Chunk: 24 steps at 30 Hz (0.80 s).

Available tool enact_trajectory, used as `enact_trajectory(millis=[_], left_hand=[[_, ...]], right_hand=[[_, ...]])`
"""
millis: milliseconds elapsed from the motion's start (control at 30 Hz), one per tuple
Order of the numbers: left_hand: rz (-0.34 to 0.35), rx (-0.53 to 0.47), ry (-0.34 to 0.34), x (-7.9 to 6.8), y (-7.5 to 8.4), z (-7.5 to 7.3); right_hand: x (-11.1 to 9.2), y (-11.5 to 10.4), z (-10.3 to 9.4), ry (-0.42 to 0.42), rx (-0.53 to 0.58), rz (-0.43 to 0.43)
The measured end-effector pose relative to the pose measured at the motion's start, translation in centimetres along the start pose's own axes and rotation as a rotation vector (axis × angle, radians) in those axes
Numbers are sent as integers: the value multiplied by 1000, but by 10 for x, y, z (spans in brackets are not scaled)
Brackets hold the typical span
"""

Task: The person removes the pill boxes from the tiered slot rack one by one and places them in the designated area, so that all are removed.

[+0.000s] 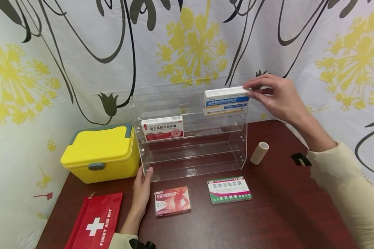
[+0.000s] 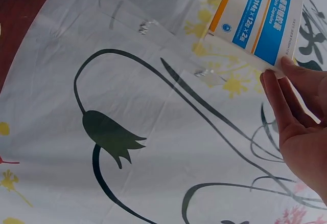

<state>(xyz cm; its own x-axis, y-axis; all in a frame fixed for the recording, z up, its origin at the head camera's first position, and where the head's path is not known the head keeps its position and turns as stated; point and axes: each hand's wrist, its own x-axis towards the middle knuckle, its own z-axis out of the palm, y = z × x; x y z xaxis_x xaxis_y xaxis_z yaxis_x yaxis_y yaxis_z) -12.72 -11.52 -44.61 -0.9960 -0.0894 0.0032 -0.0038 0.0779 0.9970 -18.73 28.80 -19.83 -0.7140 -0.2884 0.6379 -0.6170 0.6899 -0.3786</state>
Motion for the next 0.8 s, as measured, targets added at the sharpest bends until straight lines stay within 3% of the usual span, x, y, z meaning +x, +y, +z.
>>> enact_trajectory(millis=[267,500,633,800], left_hand=[[-9,5,9,2,0,-1],[-22,13,1,3,2,0],[-18,13,3,5,0,0],[-21,-8,5,13,-21,-2]], right_hand=[[-36,-36,-4,-127,118,40],[-101,-3,14,-304,217,105],[-140,0,24,-393,265,148],[-190,3,42,-510,374,173]])
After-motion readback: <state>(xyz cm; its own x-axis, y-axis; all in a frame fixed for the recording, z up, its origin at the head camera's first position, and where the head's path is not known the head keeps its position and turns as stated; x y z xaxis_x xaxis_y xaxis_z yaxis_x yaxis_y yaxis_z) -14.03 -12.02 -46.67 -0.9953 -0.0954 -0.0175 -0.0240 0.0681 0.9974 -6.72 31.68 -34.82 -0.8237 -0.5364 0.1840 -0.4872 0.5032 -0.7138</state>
